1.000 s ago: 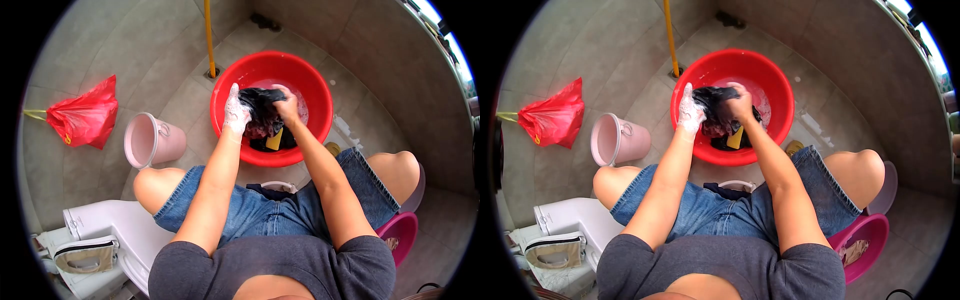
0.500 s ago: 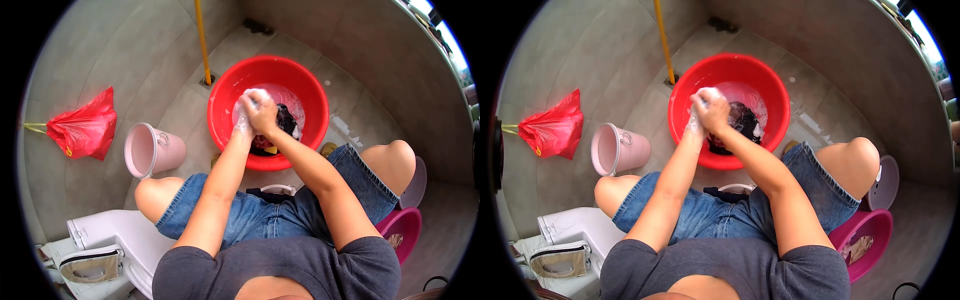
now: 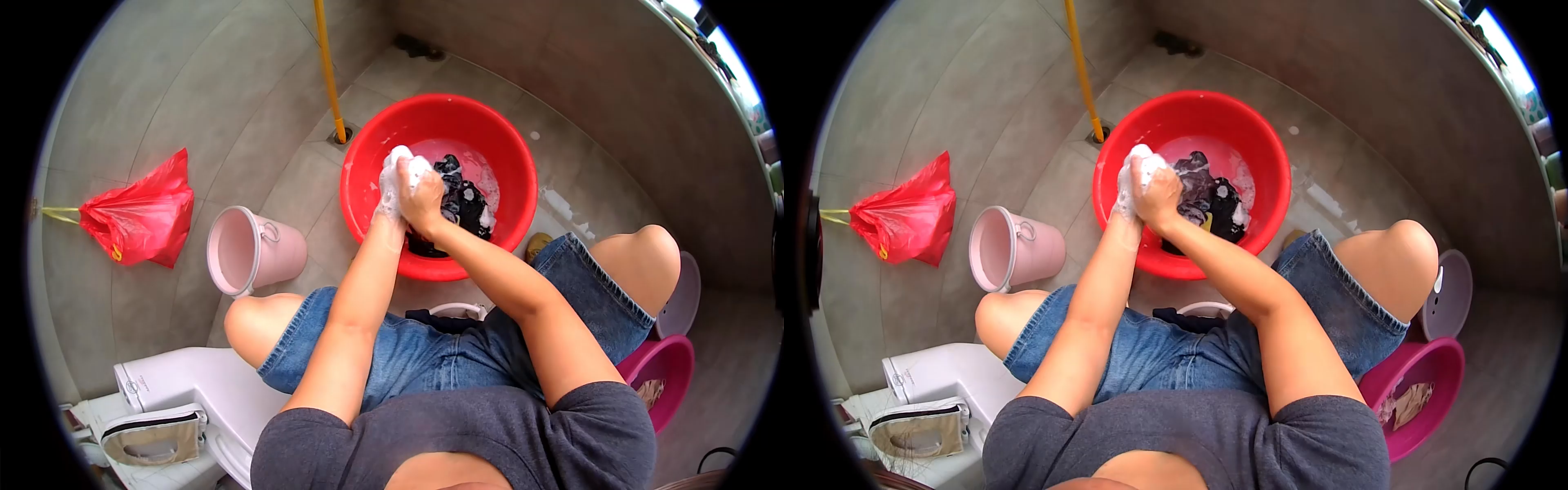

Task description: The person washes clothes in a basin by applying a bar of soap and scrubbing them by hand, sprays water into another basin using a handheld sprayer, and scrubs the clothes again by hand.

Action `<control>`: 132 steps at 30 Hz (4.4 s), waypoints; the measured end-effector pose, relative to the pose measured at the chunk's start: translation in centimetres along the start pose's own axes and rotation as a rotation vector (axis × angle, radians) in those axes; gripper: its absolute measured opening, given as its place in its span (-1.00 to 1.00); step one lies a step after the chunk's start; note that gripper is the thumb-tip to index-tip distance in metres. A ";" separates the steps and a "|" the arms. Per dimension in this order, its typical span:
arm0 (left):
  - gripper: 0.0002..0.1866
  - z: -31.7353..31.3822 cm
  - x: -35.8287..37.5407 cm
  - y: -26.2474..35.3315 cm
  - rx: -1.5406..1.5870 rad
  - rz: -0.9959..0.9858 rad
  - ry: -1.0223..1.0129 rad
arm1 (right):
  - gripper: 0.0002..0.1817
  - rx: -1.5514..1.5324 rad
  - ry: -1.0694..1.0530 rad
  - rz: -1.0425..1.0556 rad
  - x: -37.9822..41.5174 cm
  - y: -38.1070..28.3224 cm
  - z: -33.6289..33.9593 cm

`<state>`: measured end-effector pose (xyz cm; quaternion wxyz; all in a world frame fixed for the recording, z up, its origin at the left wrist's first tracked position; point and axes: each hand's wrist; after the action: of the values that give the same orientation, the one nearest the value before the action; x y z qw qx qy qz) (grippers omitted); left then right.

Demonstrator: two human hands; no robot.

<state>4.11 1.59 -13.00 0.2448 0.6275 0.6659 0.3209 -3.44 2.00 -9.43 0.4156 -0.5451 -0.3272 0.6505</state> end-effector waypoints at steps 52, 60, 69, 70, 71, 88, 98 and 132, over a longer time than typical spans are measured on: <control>-0.68 -3.0 -0.3 -0.1 0.447 0.229 0.122 | -0.65 0.037 -0.008 0.001 -1.8 0.7 1.5; -0.73 0.6 0.2 -1.9 0.765 0.124 -0.159 | -0.65 -0.011 -0.185 0.019 -1.1 -1.1 1.8; -0.59 -5.5 1.5 3.6 -0.520 0.431 0.227 | -0.76 -0.229 -0.126 -0.182 -7.6 8.5 4.7; -0.51 -5.6 1.3 4.3 -0.679 0.498 0.141 | -0.84 -0.473 -0.114 -0.239 -8.3 7.0 5.3; -0.51 -5.8 1.4 5.0 -0.862 0.493 0.096 | -0.87 -0.577 -0.100 -0.257 -8.7 4.9 6.0; -0.76 -5.7 1.9 9.1 -1.313 -0.272 0.371 | -0.09 0.135 -0.606 0.184 -9.5 5.1 8.7; -0.63 -4.6 1.5 8.1 -0.712 0.036 0.213 | 0.01 -0.031 -0.954 -0.030 -9.6 7.8 9.5; -0.74 -6.5 1.9 6.3 -1.769 0.153 0.025 | -0.75 -0.950 -0.134 -0.796 -9.3 6.4 7.2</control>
<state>3.48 2.72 -3.91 0.6107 0.2478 0.1330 0.7403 -11.14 -8.93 -9.60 0.3168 -0.4647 -0.7842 0.2621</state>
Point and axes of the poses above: each hand's wrist, its own x-axis away from the middle knuckle, its own z-axis out of the back of the hand, y = z × x, and after that the axes turned 5 degrees about z, right-handed
